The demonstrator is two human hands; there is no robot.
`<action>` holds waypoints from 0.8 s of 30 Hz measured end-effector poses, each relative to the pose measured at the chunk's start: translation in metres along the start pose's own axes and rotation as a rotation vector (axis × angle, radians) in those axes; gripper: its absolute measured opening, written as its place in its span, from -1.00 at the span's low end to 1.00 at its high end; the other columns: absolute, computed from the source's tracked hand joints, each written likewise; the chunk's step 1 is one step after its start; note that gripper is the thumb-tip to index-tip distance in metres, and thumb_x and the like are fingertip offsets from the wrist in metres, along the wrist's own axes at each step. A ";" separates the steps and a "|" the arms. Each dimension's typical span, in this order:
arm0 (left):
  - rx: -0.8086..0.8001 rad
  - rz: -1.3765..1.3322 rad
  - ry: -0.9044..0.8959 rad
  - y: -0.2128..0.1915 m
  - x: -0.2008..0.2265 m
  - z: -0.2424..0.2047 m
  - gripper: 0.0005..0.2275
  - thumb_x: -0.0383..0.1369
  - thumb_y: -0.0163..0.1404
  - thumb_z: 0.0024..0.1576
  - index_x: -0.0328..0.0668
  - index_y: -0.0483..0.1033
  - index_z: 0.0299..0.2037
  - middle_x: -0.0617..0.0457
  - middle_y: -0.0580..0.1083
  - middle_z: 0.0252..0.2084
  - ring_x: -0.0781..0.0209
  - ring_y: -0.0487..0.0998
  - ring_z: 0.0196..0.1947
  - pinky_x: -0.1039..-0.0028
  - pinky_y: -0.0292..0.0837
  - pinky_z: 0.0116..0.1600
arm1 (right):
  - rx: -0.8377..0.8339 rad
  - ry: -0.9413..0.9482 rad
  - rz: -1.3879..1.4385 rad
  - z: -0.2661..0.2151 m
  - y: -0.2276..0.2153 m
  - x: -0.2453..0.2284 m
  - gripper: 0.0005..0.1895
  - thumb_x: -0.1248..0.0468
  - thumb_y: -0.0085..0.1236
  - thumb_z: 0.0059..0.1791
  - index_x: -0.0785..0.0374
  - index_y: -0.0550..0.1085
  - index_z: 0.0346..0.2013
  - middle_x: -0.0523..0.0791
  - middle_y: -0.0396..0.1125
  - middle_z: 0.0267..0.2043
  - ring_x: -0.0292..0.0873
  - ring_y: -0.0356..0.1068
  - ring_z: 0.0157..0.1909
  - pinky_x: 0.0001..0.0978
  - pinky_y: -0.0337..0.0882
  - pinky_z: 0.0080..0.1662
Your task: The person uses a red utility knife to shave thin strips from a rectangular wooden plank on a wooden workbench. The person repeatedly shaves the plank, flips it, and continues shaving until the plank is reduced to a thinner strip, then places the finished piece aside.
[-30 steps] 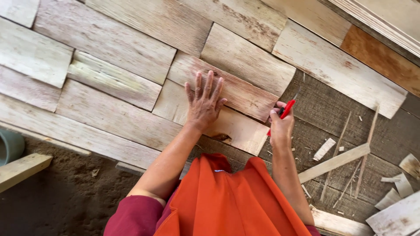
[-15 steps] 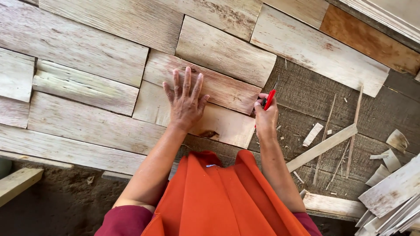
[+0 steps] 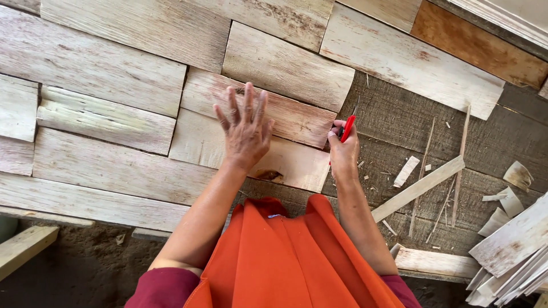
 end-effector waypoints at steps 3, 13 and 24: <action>-0.042 0.009 0.096 0.002 0.026 0.011 -0.44 -0.05 -0.24 0.34 0.28 -0.10 0.55 0.08 -0.34 0.60 -0.23 -0.55 0.51 -0.27 -0.77 0.36 | 0.008 -0.005 -0.007 -0.004 -0.001 -0.004 -0.66 0.42 0.14 -0.11 0.18 0.49 -0.05 -0.10 0.38 -0.32 -0.26 0.33 -0.32 -0.50 0.42 -0.33; -0.039 0.092 0.179 0.016 0.038 0.031 -0.44 0.06 -0.33 0.35 0.37 -0.15 0.55 0.11 -0.37 0.60 -0.21 -0.58 0.51 -0.26 -0.82 0.36 | -0.007 -0.016 -0.077 -0.001 -0.001 -0.007 -0.67 0.39 0.16 -0.09 0.14 0.49 -0.03 -0.10 0.40 -0.29 -0.23 0.38 -0.28 -0.42 0.44 -0.29; 0.032 0.151 0.223 0.011 0.044 0.021 -0.45 0.05 -0.33 0.39 0.34 -0.18 0.56 0.06 -0.36 0.60 -0.23 -0.57 0.52 -0.30 -0.81 0.34 | -0.054 0.039 -0.150 -0.025 -0.027 -0.017 -0.82 0.40 0.02 0.07 0.12 0.42 -0.05 0.00 0.38 -0.16 -0.07 0.37 -0.18 -0.23 0.47 -0.11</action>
Point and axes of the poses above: each hand's wrist, its own z-axis towards the middle knuckle, its own y-axis out of the palm, x = y × z, the point moved 9 cm from there along z, towards the middle knuckle
